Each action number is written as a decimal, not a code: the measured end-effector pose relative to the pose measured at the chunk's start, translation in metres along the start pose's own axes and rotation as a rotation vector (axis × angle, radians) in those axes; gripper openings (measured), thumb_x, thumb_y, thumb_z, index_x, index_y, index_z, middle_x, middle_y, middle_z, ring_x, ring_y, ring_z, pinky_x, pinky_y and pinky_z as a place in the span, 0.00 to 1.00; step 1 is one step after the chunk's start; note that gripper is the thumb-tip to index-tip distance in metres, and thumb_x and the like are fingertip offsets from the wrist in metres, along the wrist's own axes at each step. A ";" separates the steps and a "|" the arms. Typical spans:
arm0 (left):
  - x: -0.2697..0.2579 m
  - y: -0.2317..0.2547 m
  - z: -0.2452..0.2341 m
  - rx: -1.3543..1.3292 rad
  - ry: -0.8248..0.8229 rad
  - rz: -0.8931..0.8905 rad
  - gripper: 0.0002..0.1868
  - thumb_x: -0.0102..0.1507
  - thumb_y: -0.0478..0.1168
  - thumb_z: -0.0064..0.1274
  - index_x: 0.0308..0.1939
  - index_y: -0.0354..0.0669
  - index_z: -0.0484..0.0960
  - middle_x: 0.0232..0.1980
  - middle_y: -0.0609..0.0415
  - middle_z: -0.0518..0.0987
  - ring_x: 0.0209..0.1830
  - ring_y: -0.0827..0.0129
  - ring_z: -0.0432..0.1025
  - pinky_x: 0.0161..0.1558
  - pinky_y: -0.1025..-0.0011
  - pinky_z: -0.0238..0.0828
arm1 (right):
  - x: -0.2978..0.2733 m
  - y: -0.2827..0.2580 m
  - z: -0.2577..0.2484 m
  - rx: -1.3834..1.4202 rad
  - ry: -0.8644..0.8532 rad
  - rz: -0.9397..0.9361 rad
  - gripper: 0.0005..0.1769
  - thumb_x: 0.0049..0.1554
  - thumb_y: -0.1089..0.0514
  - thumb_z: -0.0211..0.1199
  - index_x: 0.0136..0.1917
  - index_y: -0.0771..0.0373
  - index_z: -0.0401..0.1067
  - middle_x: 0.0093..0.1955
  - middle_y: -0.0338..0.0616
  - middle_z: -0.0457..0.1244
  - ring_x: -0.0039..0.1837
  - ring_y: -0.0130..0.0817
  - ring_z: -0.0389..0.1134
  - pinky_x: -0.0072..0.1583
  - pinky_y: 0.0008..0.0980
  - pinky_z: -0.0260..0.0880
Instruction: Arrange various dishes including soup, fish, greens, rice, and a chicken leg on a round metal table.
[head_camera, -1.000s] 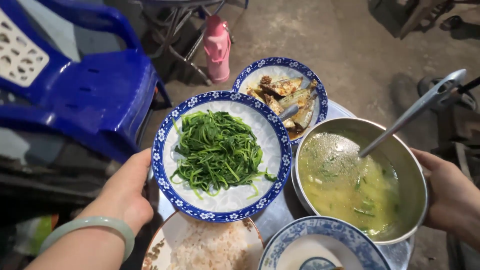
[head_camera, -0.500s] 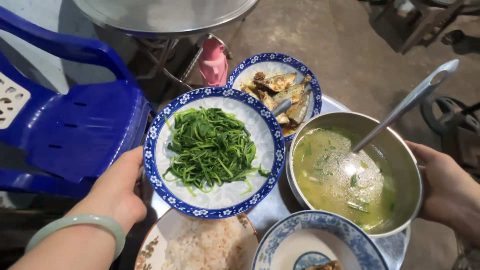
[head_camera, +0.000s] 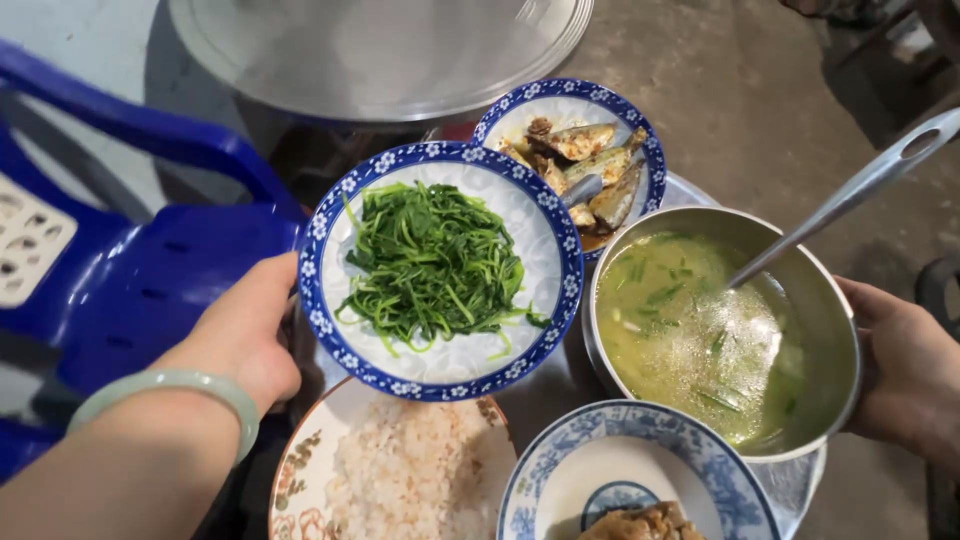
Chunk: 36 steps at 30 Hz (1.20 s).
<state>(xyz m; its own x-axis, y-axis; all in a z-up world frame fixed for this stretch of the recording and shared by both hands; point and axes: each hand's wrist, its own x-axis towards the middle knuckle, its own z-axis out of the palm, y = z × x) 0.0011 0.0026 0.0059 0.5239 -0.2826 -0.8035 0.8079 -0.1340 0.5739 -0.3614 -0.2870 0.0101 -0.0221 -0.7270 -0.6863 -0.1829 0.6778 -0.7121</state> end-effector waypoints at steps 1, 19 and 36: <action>0.003 0.001 0.002 -0.041 -0.060 0.010 0.11 0.63 0.46 0.52 0.36 0.44 0.84 0.41 0.53 0.86 0.39 0.62 0.79 0.47 0.58 0.77 | 0.006 -0.001 -0.003 0.015 -0.016 -0.006 0.21 0.68 0.42 0.44 0.66 0.49 0.71 0.60 0.44 0.67 0.61 0.42 0.67 0.67 0.60 0.63; 0.004 -0.003 -0.005 -0.088 -0.176 0.098 0.14 0.67 0.45 0.47 0.44 0.41 0.85 0.46 0.53 0.87 0.44 0.65 0.80 0.50 0.62 0.77 | -0.018 -0.008 0.010 -0.036 0.011 0.102 0.30 0.70 0.35 0.42 0.70 0.56 0.67 0.66 0.43 0.65 0.68 0.40 0.64 0.72 0.58 0.59; -0.017 -0.007 0.008 0.109 -0.355 0.121 0.13 0.59 0.44 0.53 0.43 0.42 0.85 0.47 0.51 0.86 0.47 0.64 0.80 0.53 0.56 0.77 | -0.041 -0.013 0.017 -0.096 -0.044 0.061 0.25 0.67 0.40 0.38 0.68 0.49 0.65 0.69 0.40 0.65 0.70 0.43 0.63 0.73 0.66 0.54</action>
<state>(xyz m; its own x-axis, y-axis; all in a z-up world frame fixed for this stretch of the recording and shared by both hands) -0.0157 0.0006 0.0166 0.4723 -0.6114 -0.6349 0.7025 -0.1740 0.6901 -0.3416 -0.2636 0.0450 0.0065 -0.6775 -0.7355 -0.2757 0.7058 -0.6526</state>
